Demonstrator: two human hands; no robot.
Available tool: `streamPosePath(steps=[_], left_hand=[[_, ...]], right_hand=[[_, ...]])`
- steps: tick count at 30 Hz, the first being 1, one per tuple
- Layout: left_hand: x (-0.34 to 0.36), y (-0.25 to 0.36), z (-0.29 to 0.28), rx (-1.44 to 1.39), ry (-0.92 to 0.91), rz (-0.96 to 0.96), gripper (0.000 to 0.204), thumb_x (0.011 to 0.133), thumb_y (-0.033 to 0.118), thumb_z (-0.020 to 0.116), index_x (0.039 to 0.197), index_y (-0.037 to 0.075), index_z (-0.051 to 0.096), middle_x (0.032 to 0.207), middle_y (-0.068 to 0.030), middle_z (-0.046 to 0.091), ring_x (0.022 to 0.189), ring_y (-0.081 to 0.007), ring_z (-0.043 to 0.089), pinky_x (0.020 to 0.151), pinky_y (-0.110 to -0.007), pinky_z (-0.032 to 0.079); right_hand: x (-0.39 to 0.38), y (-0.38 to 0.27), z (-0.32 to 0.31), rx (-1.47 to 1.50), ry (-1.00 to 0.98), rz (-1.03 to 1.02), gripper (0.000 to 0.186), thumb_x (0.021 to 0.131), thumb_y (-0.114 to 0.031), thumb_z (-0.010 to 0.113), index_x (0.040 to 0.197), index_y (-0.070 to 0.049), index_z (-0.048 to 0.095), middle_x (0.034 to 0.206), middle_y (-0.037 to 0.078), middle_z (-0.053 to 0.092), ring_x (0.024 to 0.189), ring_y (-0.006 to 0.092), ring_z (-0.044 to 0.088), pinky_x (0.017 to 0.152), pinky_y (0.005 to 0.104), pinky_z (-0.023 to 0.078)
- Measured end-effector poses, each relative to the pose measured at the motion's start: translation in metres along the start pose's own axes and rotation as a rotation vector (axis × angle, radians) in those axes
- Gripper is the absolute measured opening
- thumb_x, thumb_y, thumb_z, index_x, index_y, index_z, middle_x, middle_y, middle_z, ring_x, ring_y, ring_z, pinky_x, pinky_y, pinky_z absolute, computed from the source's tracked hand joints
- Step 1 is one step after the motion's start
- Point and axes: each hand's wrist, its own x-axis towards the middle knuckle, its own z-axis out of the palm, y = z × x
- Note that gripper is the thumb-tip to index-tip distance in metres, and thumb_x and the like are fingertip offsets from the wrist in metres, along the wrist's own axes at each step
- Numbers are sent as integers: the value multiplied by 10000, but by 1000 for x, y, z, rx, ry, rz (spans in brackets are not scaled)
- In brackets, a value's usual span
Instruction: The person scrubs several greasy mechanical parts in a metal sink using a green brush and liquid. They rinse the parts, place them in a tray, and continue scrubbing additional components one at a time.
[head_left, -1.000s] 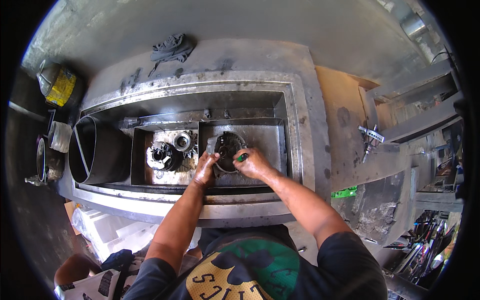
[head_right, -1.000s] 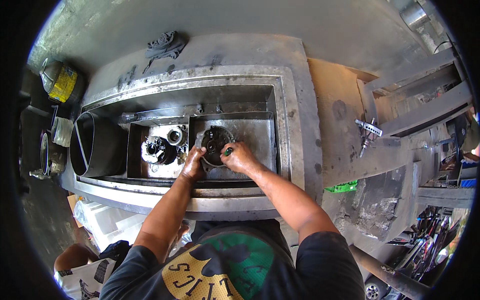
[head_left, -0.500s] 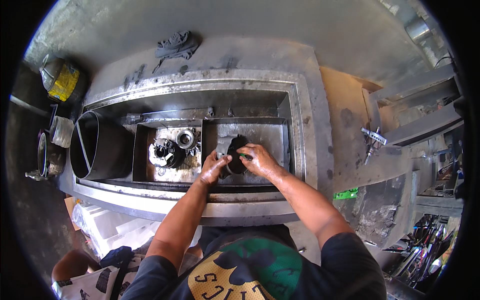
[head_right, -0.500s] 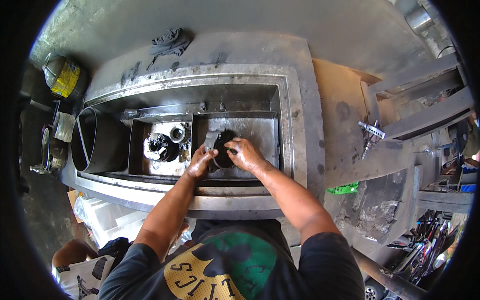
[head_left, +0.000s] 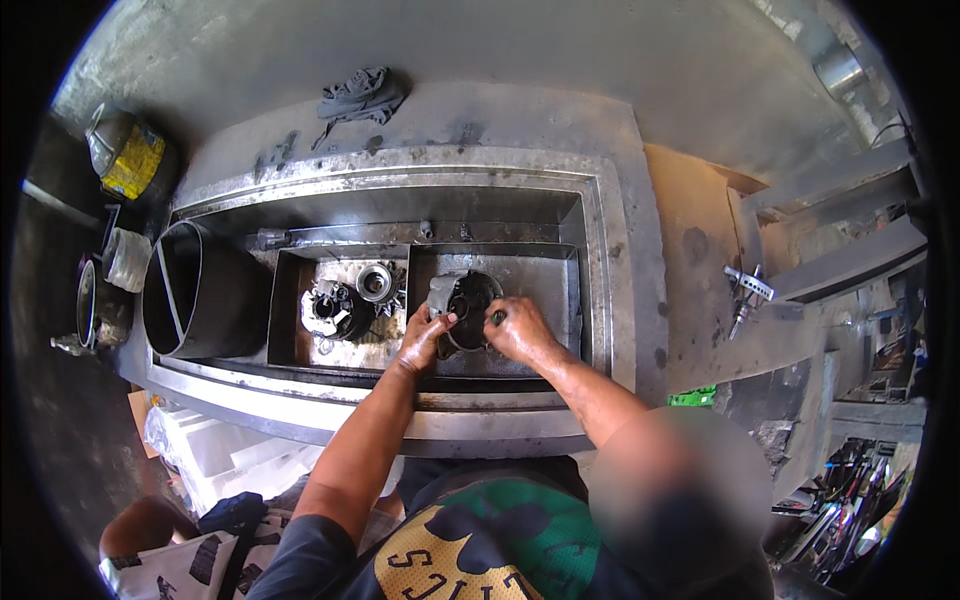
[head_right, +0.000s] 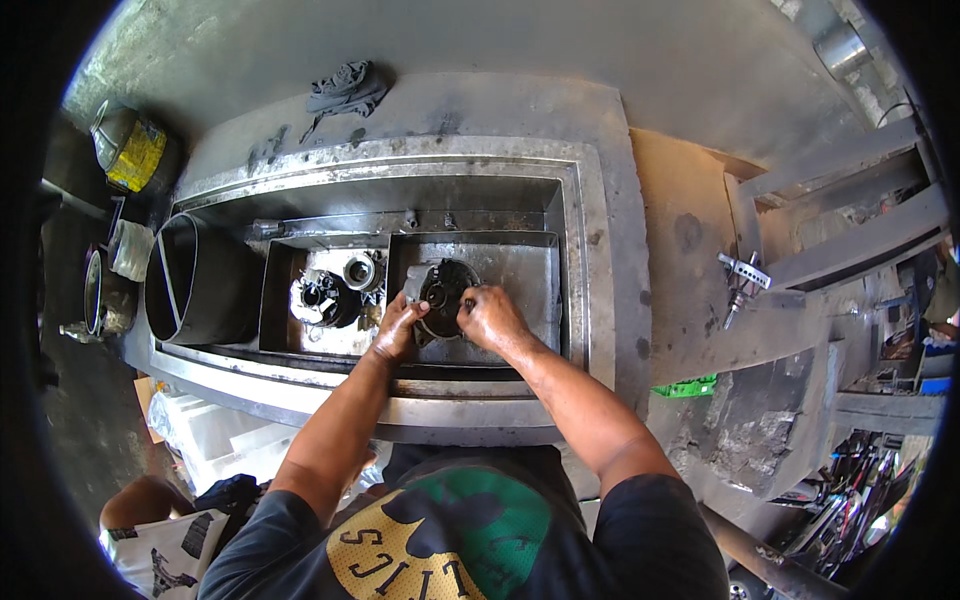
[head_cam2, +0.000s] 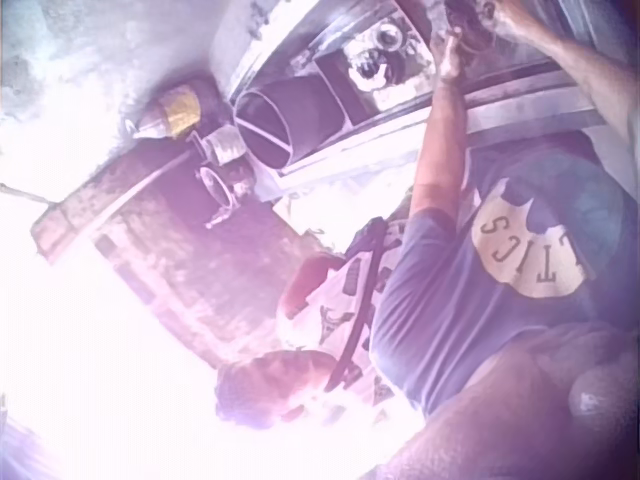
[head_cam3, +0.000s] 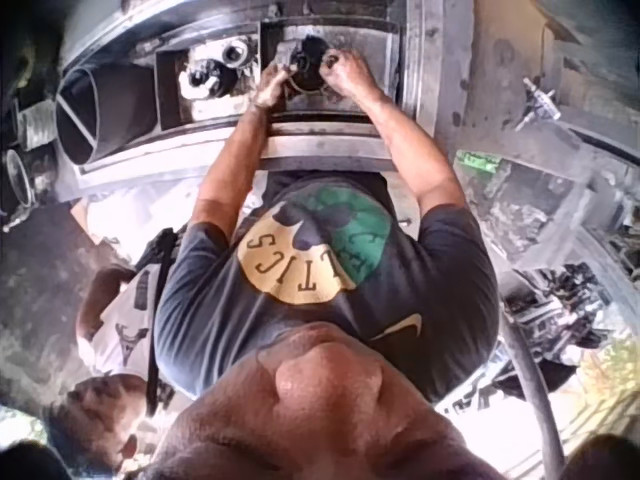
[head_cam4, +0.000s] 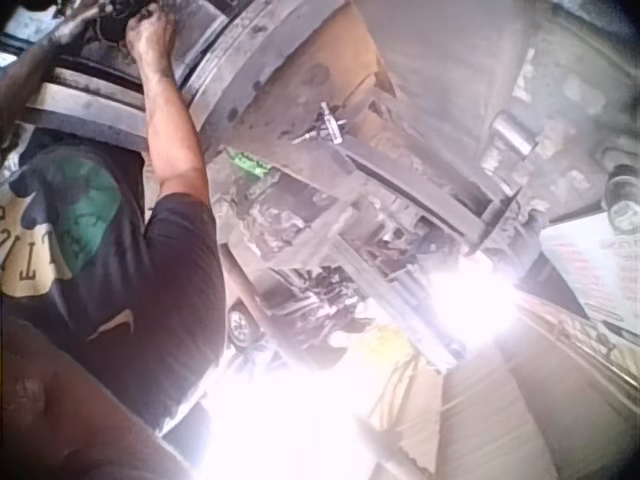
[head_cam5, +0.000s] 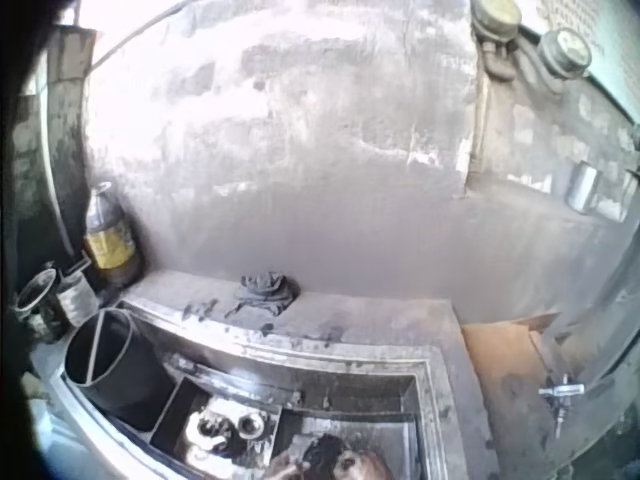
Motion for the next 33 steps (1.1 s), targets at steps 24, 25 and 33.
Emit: streamPosePath(steps=[24,25,33], left_hand=[[4,0,-1,161,109,23,589,867,242,864,1312,-18,577,1152,-63,701,1044,-150,633,983,-321,493],[4,2,5,138,94,54,588,866,234,861,1315,-17,576,1157,-65,699,1051,-150,631,985,-319,491],[-1,9,10,400,69,226,920,719,167,902,1481,-76,447,1341,-144,623,1223,-214,600,1091,-342,461]], right_hand=[[7,42,17,30,154,-175,295,912,-191,732,1178,-62,719,1088,201,751,1024,398,723,905,452,582],[5,33,8,-47,156,-248,276,924,-182,720,1169,-56,716,1069,194,752,998,399,724,892,455,585],[10,53,24,107,128,15,214,985,-202,737,1104,-26,710,855,139,747,800,280,735,739,391,590]])
